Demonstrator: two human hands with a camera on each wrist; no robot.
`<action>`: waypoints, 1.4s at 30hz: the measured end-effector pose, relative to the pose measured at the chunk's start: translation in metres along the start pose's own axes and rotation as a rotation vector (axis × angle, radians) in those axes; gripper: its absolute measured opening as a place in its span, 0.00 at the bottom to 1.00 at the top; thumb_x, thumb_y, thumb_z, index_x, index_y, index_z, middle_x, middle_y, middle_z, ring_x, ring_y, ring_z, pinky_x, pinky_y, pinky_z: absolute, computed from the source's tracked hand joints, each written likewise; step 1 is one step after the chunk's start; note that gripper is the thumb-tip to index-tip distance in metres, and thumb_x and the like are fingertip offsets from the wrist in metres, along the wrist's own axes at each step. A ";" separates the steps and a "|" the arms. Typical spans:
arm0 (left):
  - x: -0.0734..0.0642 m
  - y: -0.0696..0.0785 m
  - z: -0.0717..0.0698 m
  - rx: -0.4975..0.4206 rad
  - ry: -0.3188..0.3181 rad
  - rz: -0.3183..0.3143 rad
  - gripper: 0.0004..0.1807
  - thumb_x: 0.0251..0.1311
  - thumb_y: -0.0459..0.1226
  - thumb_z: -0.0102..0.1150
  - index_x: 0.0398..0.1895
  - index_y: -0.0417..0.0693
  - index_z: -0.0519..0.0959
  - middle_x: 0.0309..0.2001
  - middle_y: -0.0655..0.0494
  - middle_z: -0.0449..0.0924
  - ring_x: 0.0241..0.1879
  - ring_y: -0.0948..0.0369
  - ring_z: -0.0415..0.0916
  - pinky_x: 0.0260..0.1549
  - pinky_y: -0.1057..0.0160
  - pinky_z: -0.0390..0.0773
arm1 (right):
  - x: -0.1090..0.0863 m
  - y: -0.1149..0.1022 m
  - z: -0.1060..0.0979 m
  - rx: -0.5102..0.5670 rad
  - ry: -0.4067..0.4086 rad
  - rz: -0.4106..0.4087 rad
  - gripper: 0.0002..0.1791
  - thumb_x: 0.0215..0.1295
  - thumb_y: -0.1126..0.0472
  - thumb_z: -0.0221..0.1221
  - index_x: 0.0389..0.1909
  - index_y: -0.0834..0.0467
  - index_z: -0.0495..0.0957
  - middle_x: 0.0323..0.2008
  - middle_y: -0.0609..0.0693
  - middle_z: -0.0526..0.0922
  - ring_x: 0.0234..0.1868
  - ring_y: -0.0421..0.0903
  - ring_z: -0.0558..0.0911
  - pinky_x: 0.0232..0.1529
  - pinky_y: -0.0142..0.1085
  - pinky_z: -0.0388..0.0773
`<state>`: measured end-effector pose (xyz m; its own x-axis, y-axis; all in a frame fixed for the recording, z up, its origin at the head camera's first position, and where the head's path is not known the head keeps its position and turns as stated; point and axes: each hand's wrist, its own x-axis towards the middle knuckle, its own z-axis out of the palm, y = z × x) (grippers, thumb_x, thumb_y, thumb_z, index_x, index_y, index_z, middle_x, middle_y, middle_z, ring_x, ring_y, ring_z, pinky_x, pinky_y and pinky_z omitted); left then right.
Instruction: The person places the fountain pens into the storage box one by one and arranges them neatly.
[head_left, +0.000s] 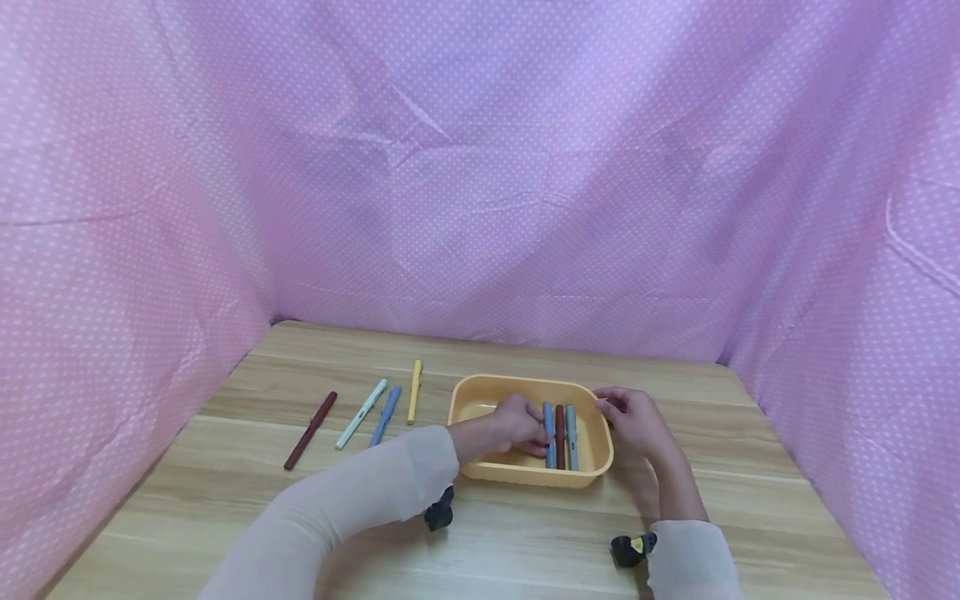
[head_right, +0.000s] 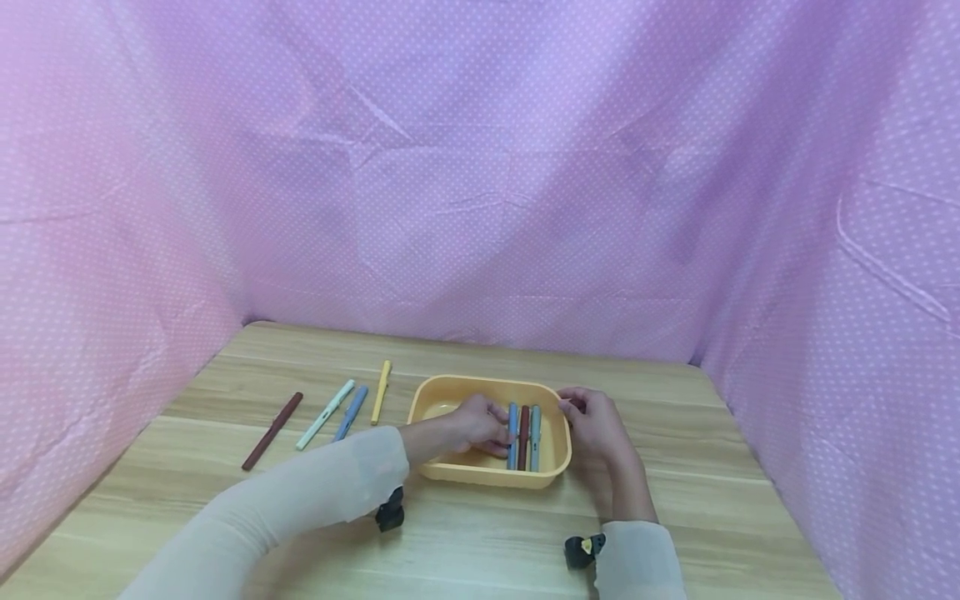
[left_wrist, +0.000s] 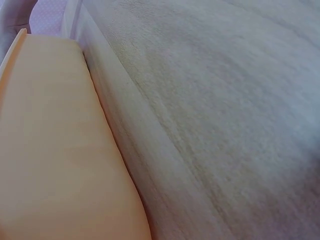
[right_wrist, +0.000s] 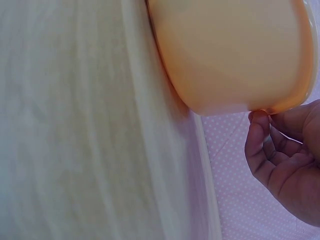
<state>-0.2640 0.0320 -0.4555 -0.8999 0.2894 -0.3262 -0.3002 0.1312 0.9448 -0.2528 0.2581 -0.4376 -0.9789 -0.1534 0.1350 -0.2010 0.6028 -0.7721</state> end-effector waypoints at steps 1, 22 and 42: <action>0.000 0.000 0.000 0.002 0.001 0.000 0.17 0.52 0.14 0.65 0.44 0.29 0.74 0.33 0.39 0.81 0.31 0.45 0.87 0.28 0.60 0.90 | 0.000 0.000 0.000 -0.002 0.001 0.004 0.14 0.77 0.67 0.55 0.55 0.71 0.80 0.40 0.60 0.86 0.39 0.47 0.83 0.37 0.31 0.84; -0.007 0.007 -0.015 -0.023 -0.074 0.009 0.23 0.51 0.13 0.60 0.52 0.26 0.71 0.34 0.31 0.85 0.21 0.54 0.82 0.29 0.59 0.90 | 0.000 0.000 -0.003 -0.023 -0.004 0.010 0.14 0.77 0.67 0.54 0.56 0.71 0.79 0.42 0.59 0.86 0.41 0.48 0.83 0.39 0.32 0.84; -0.026 0.043 -0.065 0.039 -0.135 0.089 0.29 0.60 0.18 0.59 0.65 0.27 0.66 0.54 0.27 0.79 0.50 0.39 0.82 0.43 0.59 0.89 | 0.001 -0.001 -0.002 0.004 0.001 0.001 0.15 0.77 0.67 0.55 0.56 0.71 0.79 0.41 0.60 0.86 0.39 0.47 0.84 0.38 0.32 0.85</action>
<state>-0.2746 -0.0316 -0.4041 -0.8710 0.4259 -0.2450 -0.2065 0.1352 0.9691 -0.2539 0.2584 -0.4356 -0.9791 -0.1520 0.1353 -0.2002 0.5999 -0.7746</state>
